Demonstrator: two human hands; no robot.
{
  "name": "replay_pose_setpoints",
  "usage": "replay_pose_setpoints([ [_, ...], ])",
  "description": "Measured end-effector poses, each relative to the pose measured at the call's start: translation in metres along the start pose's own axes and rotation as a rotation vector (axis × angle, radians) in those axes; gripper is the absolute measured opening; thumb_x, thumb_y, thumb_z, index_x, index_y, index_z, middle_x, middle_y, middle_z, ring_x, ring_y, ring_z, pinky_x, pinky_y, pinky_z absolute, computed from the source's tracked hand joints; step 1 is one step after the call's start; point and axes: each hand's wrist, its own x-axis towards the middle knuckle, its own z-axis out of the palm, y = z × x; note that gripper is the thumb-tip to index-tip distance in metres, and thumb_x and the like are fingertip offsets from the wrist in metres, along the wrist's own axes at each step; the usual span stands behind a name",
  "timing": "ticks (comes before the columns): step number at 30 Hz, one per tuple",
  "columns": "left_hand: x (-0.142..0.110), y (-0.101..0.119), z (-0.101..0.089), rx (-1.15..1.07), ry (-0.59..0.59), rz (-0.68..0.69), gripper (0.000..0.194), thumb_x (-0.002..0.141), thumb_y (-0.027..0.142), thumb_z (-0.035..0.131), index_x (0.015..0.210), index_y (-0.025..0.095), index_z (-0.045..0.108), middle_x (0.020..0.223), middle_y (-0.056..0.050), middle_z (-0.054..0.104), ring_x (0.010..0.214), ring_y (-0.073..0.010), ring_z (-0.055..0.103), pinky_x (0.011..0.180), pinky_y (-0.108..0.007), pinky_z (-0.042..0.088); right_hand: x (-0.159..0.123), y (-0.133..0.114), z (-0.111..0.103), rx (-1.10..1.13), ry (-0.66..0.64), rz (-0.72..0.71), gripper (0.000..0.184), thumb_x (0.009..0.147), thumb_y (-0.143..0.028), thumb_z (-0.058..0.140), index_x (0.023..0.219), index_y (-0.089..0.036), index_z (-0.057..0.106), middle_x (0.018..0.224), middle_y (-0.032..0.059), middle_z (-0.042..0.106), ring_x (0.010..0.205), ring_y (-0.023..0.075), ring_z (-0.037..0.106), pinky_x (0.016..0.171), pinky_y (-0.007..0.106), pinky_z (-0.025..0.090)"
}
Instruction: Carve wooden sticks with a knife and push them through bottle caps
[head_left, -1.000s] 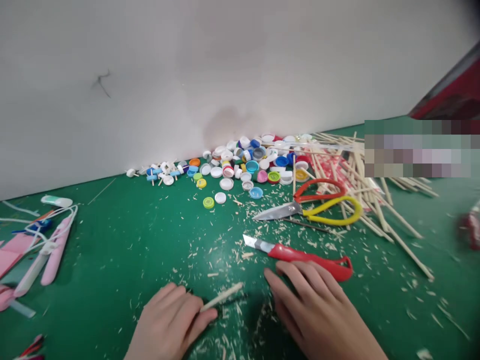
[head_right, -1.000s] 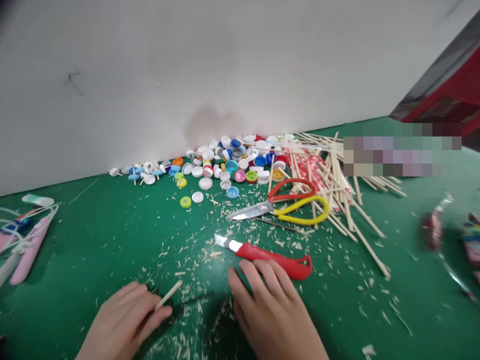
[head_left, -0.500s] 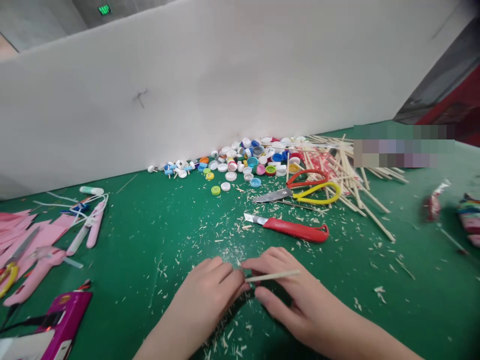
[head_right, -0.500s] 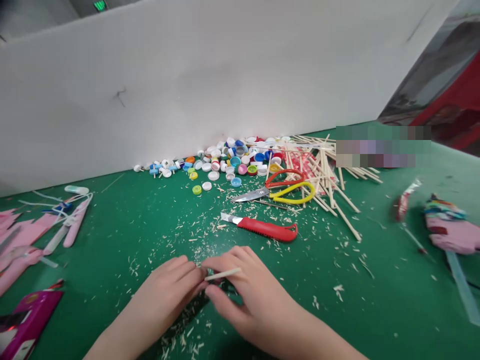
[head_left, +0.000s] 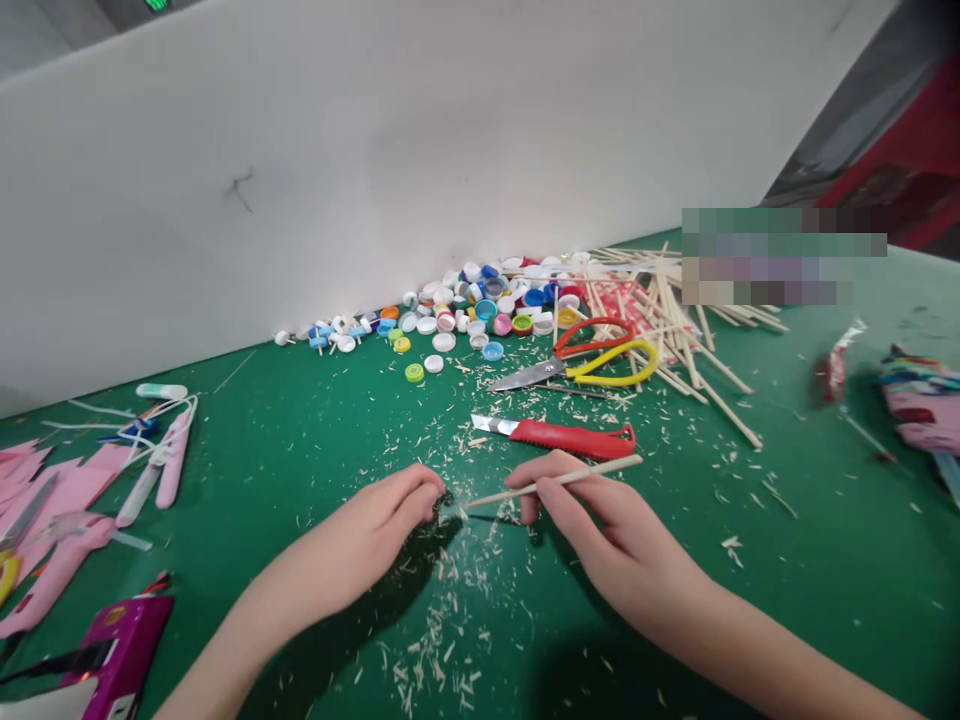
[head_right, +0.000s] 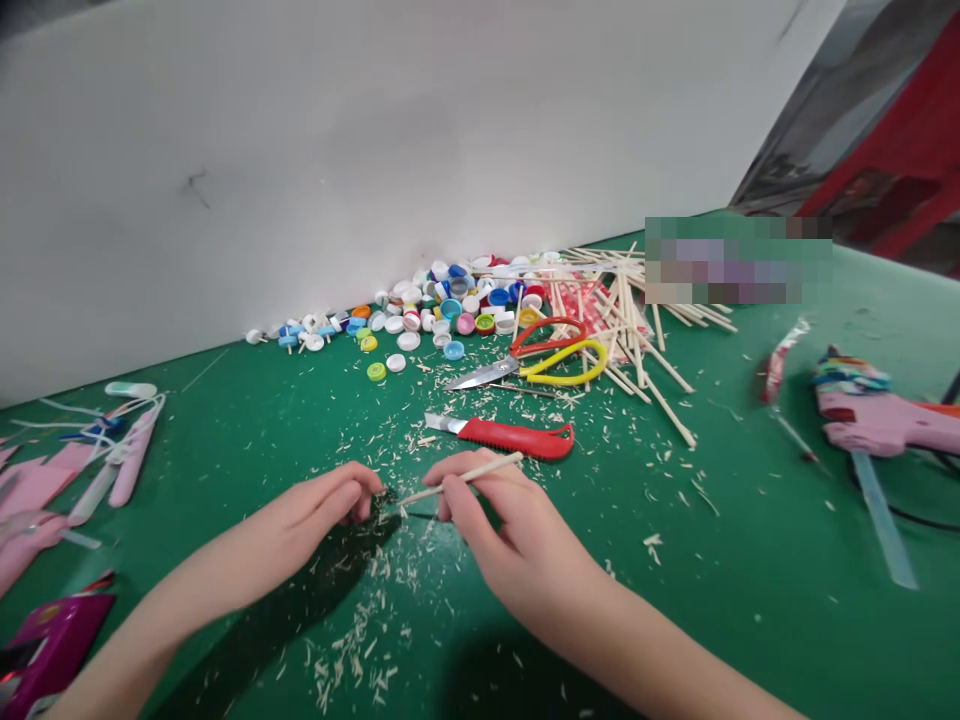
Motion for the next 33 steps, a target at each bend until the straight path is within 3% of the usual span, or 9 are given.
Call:
replay_pose_setpoints([
  [3, -0.003, 0.002, -0.018, 0.269, 0.297, 0.074, 0.047, 0.091, 0.059, 0.041, 0.098, 0.021, 0.068, 0.103, -0.010, 0.068, 0.104, -0.0271, 0.063, 0.085, -0.041, 0.054, 0.000, 0.000, -0.002, -0.057, 0.057, -0.079, 0.036, 0.097, -0.032, 0.040, 0.071, -0.020, 0.063, 0.092, 0.0040, 0.067, 0.086, 0.0114, 0.063, 0.076, 0.023, 0.051],
  [4, -0.002, 0.002, -0.025, 0.275, 0.310, 0.094, 0.046, 0.091, 0.059, 0.042, 0.101, 0.021, 0.068, 0.106, -0.011, 0.068, 0.107, -0.0279, 0.062, 0.086, -0.042, 0.054, 0.000, 0.000, -0.002, -0.073, 0.072, -0.103, 0.035, 0.097, -0.030, 0.040, 0.072, -0.020, 0.063, 0.092, 0.0036, 0.067, 0.086, 0.0113, 0.063, 0.077, 0.023, 0.051],
  [7, 0.018, -0.003, -0.042, 0.047, -0.075, 0.263, 0.045, 0.098, 0.050, 0.027, 0.107, 0.031, 0.067, 0.106, -0.005, 0.070, 0.098, -0.0201, 0.068, 0.079, -0.034, 0.057, 0.000, 0.000, -0.005, -0.118, 0.100, -0.145, 0.034, 0.097, -0.028, 0.040, 0.072, -0.019, 0.062, 0.090, 0.0038, 0.068, 0.085, 0.0115, 0.063, 0.078, 0.025, 0.051],
  [9, 0.039, -0.012, -0.047, 0.076, 0.244, 0.192, 0.037, 0.098, 0.046, 0.034, 0.103, 0.030, 0.066, 0.105, -0.004, 0.070, 0.098, -0.0219, 0.068, 0.078, -0.037, 0.058, 0.001, 0.000, -0.006, -0.143, 0.105, -0.178, 0.033, 0.097, -0.026, 0.039, 0.076, -0.019, 0.063, 0.089, 0.0036, 0.067, 0.084, 0.0116, 0.062, 0.078, 0.026, 0.050],
  [11, 0.059, -0.021, -0.047, 0.114, 0.376, 0.193, 0.029, 0.095, 0.042, 0.045, 0.113, 0.027, 0.061, 0.129, -0.009, 0.059, 0.122, -0.0284, 0.056, 0.095, -0.046, 0.053, 0.001, -0.001, -0.007, -0.163, 0.104, -0.218, 0.029, 0.097, -0.023, 0.039, 0.084, -0.019, 0.063, 0.086, 0.0026, 0.066, 0.082, 0.0111, 0.061, 0.076, 0.025, 0.049],
  [16, 0.090, -0.038, -0.046, 0.323, 0.688, 0.237, 0.037, 0.093, 0.036, 0.048, 0.128, 0.022, 0.048, 0.140, -0.012, 0.044, 0.139, -0.0291, 0.037, 0.117, -0.053, 0.032, 0.001, -0.001, -0.007, -0.228, 0.092, -0.288, 0.022, 0.096, -0.017, 0.040, 0.090, -0.019, 0.062, 0.082, 0.0000, 0.064, 0.078, 0.0086, 0.057, 0.072, 0.022, 0.046],
  [24, 0.151, -0.067, -0.035, 0.418, 0.629, 0.298, 0.037, 0.091, 0.034, 0.049, 0.123, 0.014, 0.053, 0.141, -0.017, 0.045, 0.138, -0.0316, 0.038, 0.116, -0.053, 0.032, 0.001, 0.002, -0.004, -0.261, 0.038, -0.307, 0.024, 0.095, -0.017, 0.039, 0.091, -0.017, 0.062, 0.081, 0.0040, 0.062, 0.075, 0.0118, 0.053, 0.071, 0.027, 0.046],
  [28, 0.165, -0.062, -0.026, 0.407, 0.628, 0.266, 0.042, 0.093, 0.033, 0.047, 0.131, 0.017, 0.048, 0.144, -0.015, 0.047, 0.142, -0.0319, 0.033, 0.117, -0.057, 0.027, 0.000, 0.000, -0.003, -0.276, 0.024, -0.319, 0.023, 0.095, -0.015, 0.039, 0.089, -0.018, 0.061, 0.079, 0.0024, 0.060, 0.075, 0.0107, 0.052, 0.071, 0.026, 0.045],
  [33, 0.166, -0.048, -0.019, 0.511, 0.618, 0.235, 0.035, 0.093, 0.040, 0.048, 0.119, 0.018, 0.058, 0.141, -0.014, 0.050, 0.141, -0.0359, 0.031, 0.116, -0.061, 0.025, -0.002, -0.002, -0.001, -0.260, 0.013, -0.370, 0.019, 0.094, -0.010, 0.042, 0.093, -0.017, 0.060, 0.079, 0.0000, 0.060, 0.076, 0.0098, 0.049, 0.073, 0.026, 0.042],
])
